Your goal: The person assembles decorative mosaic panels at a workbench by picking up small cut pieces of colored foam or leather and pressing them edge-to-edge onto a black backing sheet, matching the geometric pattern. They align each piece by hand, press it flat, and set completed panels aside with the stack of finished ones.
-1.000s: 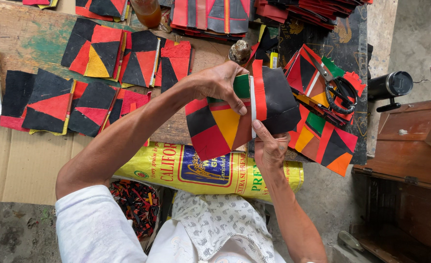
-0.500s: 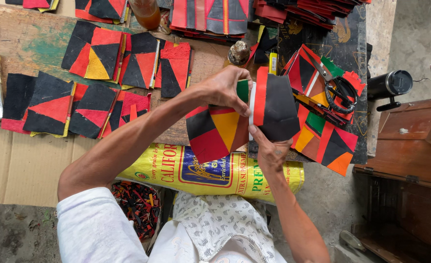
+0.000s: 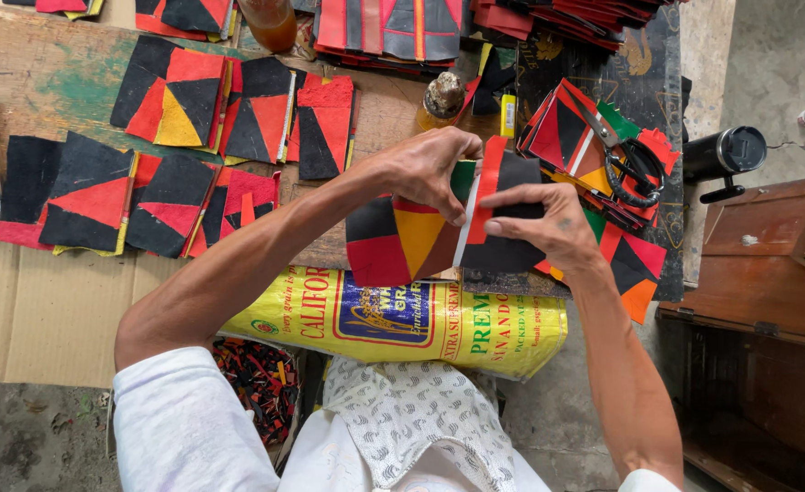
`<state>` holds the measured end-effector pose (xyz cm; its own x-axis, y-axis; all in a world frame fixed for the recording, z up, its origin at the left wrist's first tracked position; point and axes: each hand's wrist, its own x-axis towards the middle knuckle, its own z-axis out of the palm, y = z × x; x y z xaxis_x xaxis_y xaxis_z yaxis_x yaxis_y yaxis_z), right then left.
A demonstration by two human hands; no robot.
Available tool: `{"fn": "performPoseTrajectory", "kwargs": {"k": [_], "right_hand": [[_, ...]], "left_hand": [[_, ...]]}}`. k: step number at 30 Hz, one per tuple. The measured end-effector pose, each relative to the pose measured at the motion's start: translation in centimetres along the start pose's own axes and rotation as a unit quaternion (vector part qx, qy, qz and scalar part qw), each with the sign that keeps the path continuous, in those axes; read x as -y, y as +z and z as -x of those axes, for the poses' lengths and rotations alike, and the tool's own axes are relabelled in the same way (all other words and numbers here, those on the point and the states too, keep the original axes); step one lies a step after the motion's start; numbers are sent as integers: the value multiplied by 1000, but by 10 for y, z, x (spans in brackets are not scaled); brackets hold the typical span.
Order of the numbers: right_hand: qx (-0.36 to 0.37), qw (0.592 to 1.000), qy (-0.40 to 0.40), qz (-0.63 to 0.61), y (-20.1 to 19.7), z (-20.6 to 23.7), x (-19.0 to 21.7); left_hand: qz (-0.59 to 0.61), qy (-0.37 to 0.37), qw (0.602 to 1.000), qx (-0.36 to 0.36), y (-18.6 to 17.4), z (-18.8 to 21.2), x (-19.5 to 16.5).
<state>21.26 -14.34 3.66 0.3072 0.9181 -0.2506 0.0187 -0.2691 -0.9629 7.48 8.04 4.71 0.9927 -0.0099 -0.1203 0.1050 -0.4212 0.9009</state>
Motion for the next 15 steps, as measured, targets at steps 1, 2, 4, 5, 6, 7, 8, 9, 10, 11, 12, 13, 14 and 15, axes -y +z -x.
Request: {"fn": "performPoseTrajectory", "kwargs": {"k": [1,2,4,5,6,7,8,9,10,11,12,13,14,15], "right_hand": [[-14,1000,-18,4,4,-1,0],[-27,999,-38,7,7,-3,1],[-41,998,-52,-6,13,-2,0],[-49,997,-57,-14,14,0,0],[-50,997,-54,-26,15,0,-1],[-51,997,-51,-37,16,1,-2],[-53,996,-47,-49,16,3,-2],[-50,996,-50,-50,17,4,-3],[-47,996,-55,-50,17,4,-4],[-43,996,-61,-51,17,4,-4],[-46,996,-58,-47,17,5,-4],[-50,996,-56,-43,18,5,-4],[-52,996,-55,-39,19,5,-4],[-56,996,-55,-40,19,5,-4]], "left_hand": [[21,-6,1000,14,-1,0,0],[42,-11,999,27,-4,0,1],[39,-15,998,50,-8,0,3],[39,-18,997,64,-10,0,4],[44,-27,996,68,-11,0,5],[50,-36,995,74,-11,0,5],[57,-45,994,80,-11,0,5],[94,-50,991,86,-10,0,5],[128,-54,986,91,-11,0,6],[163,-59,980,95,-10,-1,5],[171,-58,979,95,-10,-1,5],[180,-58,977,95,-10,-1,5],[187,-57,976,95,-10,-1,4],[194,-65,975,91,-10,-1,4]]}}
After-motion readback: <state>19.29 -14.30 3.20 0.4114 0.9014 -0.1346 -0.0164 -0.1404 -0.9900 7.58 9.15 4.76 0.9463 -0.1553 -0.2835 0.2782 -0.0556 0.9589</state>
